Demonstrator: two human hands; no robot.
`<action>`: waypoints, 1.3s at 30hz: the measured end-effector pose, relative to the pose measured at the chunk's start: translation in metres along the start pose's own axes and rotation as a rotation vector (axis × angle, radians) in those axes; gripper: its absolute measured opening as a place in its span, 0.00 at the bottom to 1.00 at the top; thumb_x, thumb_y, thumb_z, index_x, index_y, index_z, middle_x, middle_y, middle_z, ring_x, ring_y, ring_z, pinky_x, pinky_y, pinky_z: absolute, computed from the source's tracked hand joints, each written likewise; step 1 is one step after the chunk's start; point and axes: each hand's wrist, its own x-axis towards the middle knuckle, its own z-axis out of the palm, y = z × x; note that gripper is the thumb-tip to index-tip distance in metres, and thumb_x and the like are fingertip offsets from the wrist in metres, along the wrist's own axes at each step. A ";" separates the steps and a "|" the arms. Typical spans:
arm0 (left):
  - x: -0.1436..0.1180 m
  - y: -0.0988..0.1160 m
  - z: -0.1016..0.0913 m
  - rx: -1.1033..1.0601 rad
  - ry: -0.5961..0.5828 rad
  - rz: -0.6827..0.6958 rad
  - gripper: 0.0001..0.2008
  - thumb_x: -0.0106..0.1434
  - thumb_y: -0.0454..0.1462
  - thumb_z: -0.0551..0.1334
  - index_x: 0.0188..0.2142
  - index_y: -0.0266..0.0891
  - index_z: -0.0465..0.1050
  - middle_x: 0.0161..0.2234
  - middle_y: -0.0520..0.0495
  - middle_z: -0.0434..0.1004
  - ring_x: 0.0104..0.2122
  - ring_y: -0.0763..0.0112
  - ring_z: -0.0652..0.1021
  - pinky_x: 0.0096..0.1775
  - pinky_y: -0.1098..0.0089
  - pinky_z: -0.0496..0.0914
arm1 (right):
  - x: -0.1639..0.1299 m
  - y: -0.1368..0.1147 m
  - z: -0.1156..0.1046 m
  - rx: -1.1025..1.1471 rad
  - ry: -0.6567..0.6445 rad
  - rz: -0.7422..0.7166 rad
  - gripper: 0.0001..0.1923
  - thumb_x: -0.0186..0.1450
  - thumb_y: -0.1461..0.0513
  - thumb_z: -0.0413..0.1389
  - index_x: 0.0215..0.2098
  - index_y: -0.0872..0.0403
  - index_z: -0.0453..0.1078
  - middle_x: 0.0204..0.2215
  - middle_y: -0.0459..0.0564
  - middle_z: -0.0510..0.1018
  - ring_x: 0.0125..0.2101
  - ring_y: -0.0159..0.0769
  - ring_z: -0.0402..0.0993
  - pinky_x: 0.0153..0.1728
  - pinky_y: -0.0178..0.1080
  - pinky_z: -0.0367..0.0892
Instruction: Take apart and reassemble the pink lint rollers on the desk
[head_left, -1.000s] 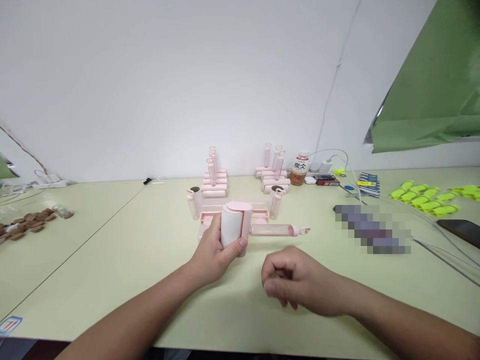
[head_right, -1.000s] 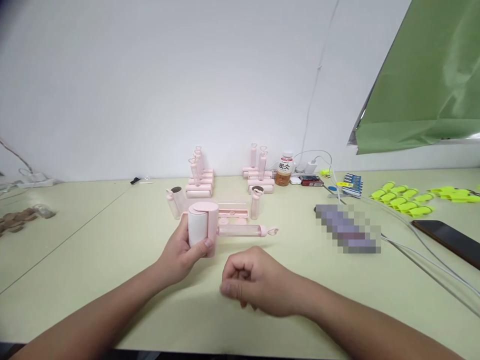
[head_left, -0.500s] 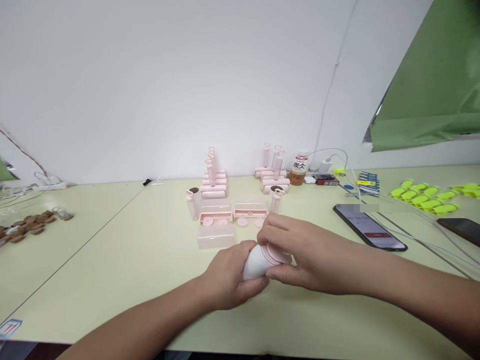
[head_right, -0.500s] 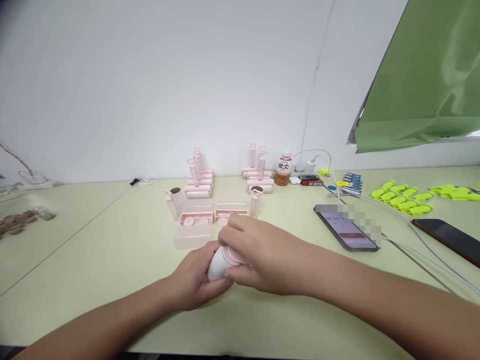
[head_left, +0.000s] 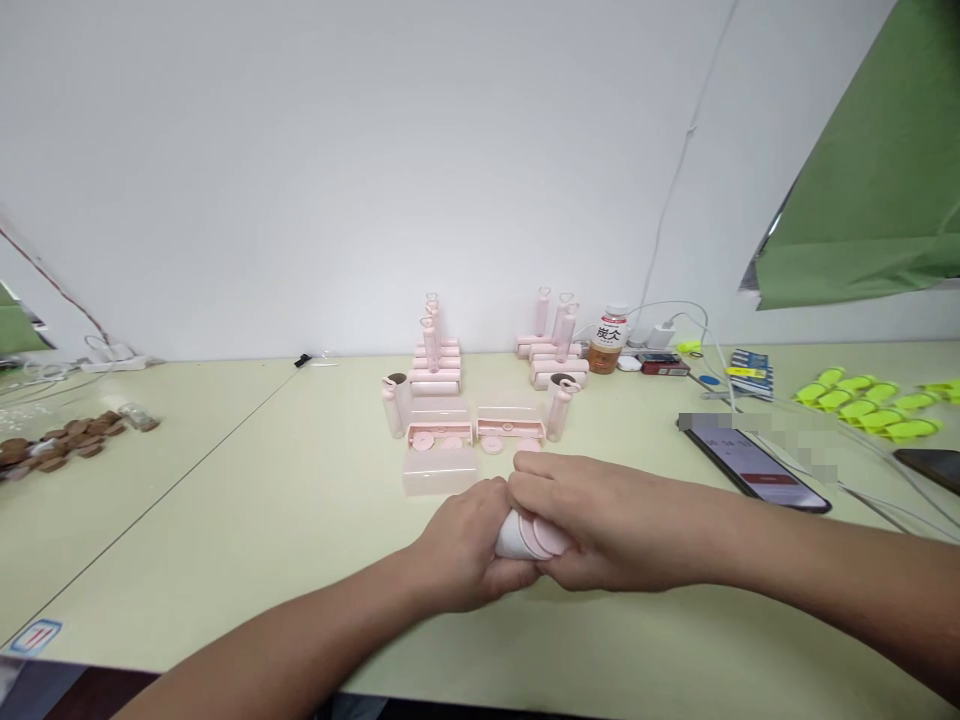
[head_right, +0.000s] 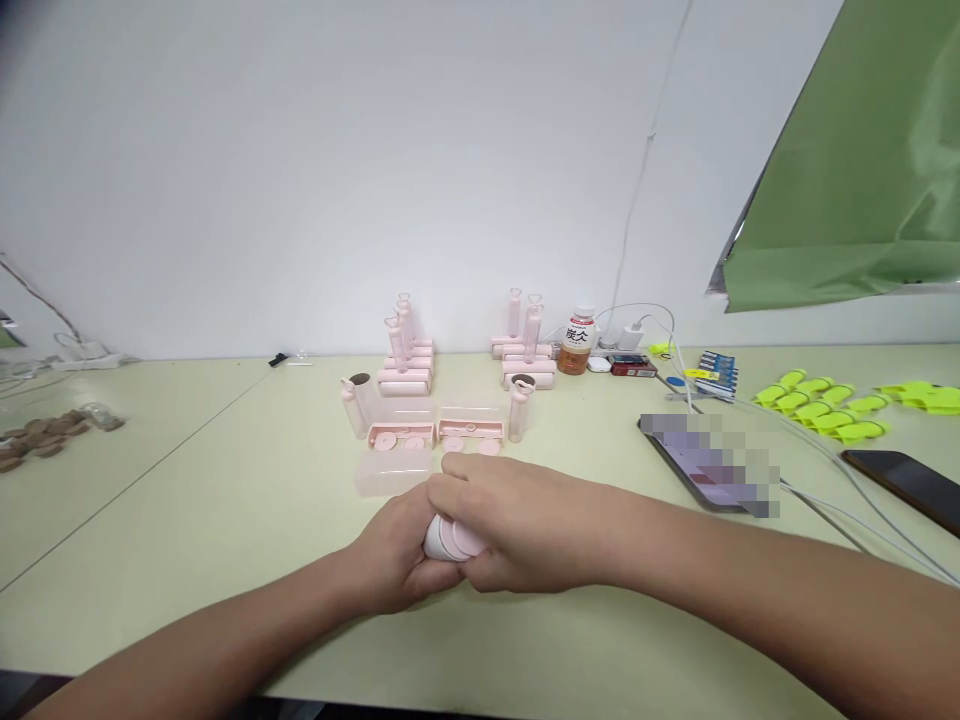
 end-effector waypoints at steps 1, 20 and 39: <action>0.001 -0.002 0.001 0.006 0.002 0.022 0.20 0.57 0.46 0.63 0.46 0.41 0.67 0.43 0.43 0.74 0.41 0.57 0.75 0.41 0.61 0.70 | 0.000 0.001 0.002 0.012 0.006 0.003 0.10 0.53 0.71 0.55 0.31 0.54 0.62 0.30 0.45 0.65 0.28 0.30 0.61 0.26 0.32 0.55; 0.001 -0.010 0.003 -0.405 0.250 -0.051 0.20 0.60 0.44 0.63 0.47 0.40 0.59 0.42 0.44 0.69 0.40 0.65 0.71 0.40 0.65 0.68 | -0.012 0.039 0.042 -0.008 0.609 0.101 0.08 0.64 0.67 0.48 0.40 0.52 0.65 0.33 0.51 0.74 0.31 0.36 0.69 0.31 0.37 0.64; 0.004 -0.010 -0.025 -0.167 0.039 -0.228 0.31 0.57 0.38 0.63 0.58 0.43 0.55 0.47 0.44 0.70 0.43 0.61 0.73 0.42 0.63 0.68 | -0.014 0.101 0.061 -0.083 0.292 0.694 0.17 0.64 0.65 0.47 0.44 0.54 0.75 0.41 0.55 0.81 0.41 0.45 0.76 0.38 0.41 0.67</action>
